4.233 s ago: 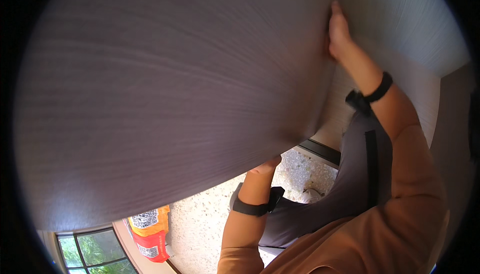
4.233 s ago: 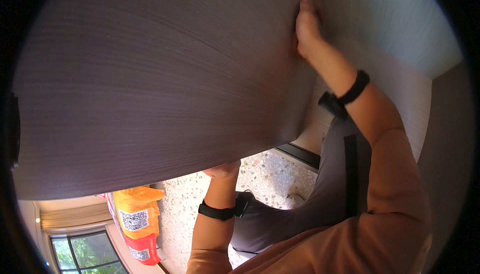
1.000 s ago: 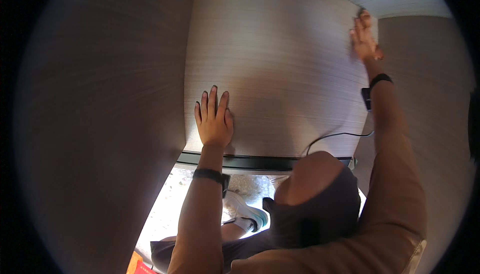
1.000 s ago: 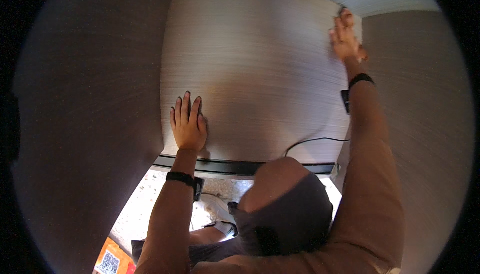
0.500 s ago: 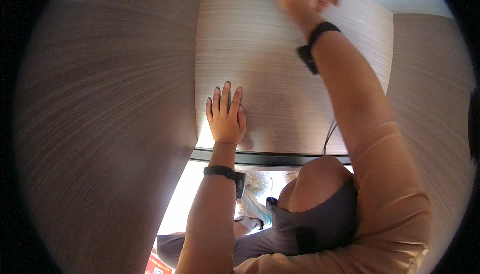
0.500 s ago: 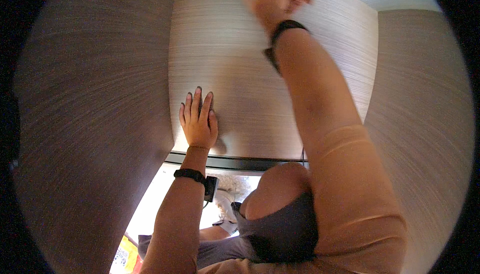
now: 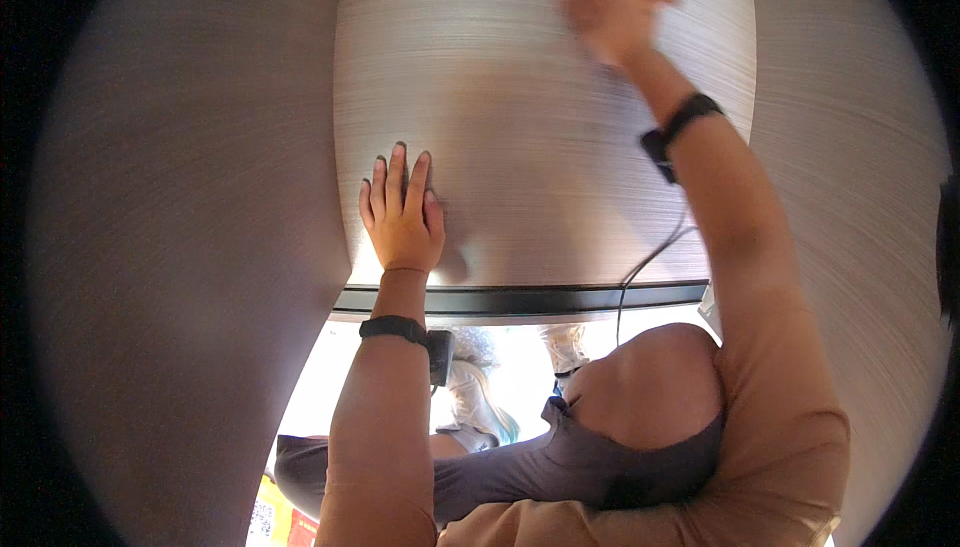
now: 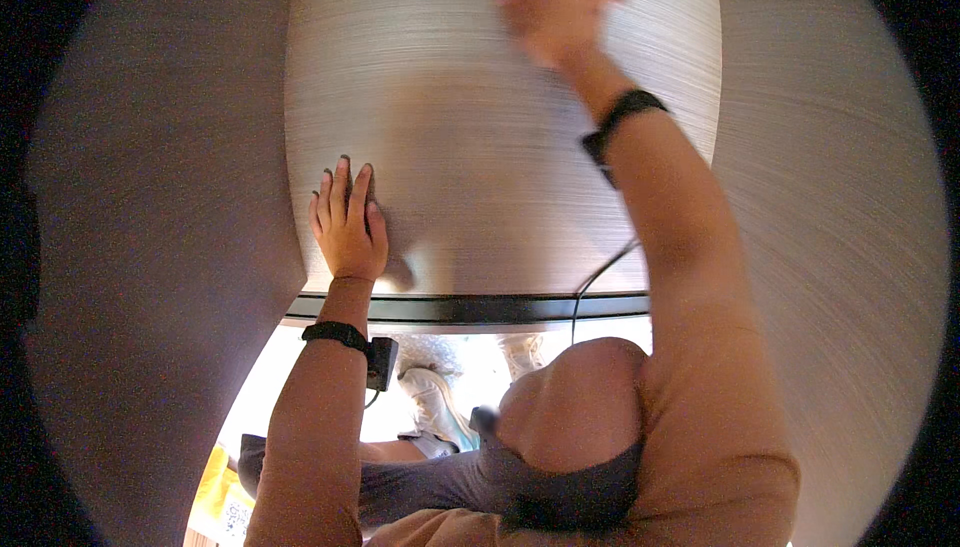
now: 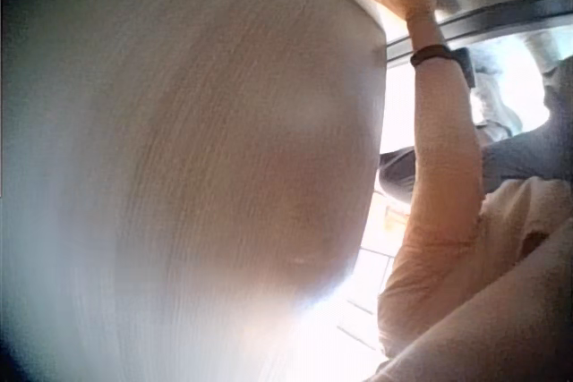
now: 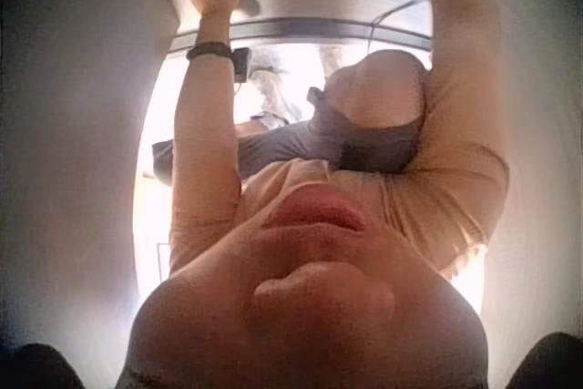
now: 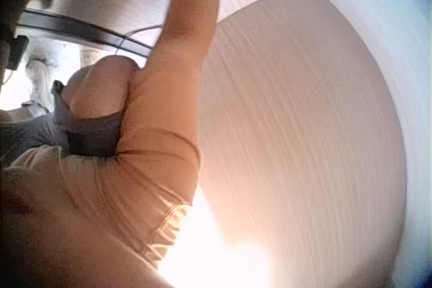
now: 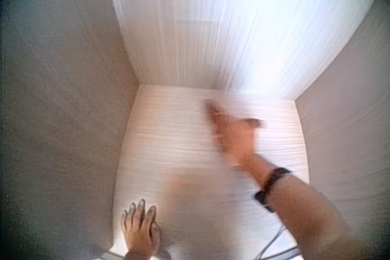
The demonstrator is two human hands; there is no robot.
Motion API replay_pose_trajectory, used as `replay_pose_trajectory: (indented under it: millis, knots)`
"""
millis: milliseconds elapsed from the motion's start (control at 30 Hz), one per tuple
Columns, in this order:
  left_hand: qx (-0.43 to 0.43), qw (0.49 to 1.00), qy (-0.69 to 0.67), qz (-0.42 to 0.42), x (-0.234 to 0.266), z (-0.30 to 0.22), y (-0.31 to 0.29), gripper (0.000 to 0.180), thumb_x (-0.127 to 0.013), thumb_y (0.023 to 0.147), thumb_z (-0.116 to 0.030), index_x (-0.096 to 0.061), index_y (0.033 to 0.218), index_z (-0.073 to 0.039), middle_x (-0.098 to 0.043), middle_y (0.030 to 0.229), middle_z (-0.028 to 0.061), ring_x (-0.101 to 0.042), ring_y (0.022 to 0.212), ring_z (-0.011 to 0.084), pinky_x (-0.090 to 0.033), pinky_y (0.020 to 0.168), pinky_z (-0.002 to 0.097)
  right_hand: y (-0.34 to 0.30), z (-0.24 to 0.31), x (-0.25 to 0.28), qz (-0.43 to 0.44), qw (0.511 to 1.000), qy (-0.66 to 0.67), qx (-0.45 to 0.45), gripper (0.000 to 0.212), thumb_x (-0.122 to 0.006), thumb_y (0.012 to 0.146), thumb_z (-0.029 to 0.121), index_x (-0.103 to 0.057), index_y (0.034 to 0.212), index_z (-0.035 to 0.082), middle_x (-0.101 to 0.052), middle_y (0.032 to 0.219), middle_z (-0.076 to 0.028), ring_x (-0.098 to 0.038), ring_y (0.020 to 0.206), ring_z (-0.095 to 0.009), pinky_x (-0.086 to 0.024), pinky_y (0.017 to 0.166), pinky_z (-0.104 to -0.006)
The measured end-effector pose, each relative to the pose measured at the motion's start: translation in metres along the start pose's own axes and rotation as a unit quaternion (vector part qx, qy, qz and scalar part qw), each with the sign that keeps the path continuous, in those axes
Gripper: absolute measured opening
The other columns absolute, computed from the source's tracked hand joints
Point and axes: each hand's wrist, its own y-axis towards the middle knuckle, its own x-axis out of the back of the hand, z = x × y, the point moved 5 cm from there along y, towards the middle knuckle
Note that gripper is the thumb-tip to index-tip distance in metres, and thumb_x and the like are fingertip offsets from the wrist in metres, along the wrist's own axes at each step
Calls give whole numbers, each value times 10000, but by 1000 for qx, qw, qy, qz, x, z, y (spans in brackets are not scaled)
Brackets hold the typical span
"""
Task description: The person wipes the internal shelves and walls of a built-in closet with a cloth.
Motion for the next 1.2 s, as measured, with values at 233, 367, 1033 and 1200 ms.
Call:
replay_pose_trajectory:
  millis: [233, 367, 1033, 1200]
  knots:
    - [3, 1000, 1, 16, 0, -1, 2, 488, -454, 925, -210, -462, 1412, -240, -340, 1545, 36, -301, 1411, 301, -180, 1160, 509, -149, -201, -56, -84, 946, -33, -313, 565, -295, 1027, 454, -273, 1525, 189, -231, 1582, -126, -227, 1452, -276, -208, 1169, -431]
    - [-1, 1000, 7, 16, -5, 0, 5, 487, -445, 925, -199, -459, 1410, -239, -334, 1548, 30, -292, 1415, 302, -178, 1162, 510, -122, -123, -48, -104, 909, -58, -399, 564, -338, 1008, 467, -382, 1462, 135, -379, 1476, -197, -326, 1378, -347, -252, 1120, -478]
    - [-32, 999, 30, -20, -6, -7, 6, 510, -468, 905, -201, -464, 1414, -232, -353, 1542, 44, -320, 1399, 304, -199, 1150, 509, -144, -43, -11, -75, 993, 84, -24, 504, -511, 935, 270, -457, 1416, 131, -401, 1494, -92, -377, 1372, -268, -294, 1120, -453]
    - [-24, 999, 21, -13, -6, -6, 5, 495, -456, 917, -203, -466, 1411, -240, -342, 1549, 26, -316, 1402, 289, -197, 1152, 502, -234, -170, -36, -42, 963, 114, -241, 571, -409, 1011, 353, -251, 1536, 194, -202, 1575, -191, -219, 1449, -320, -202, 1157, -463]
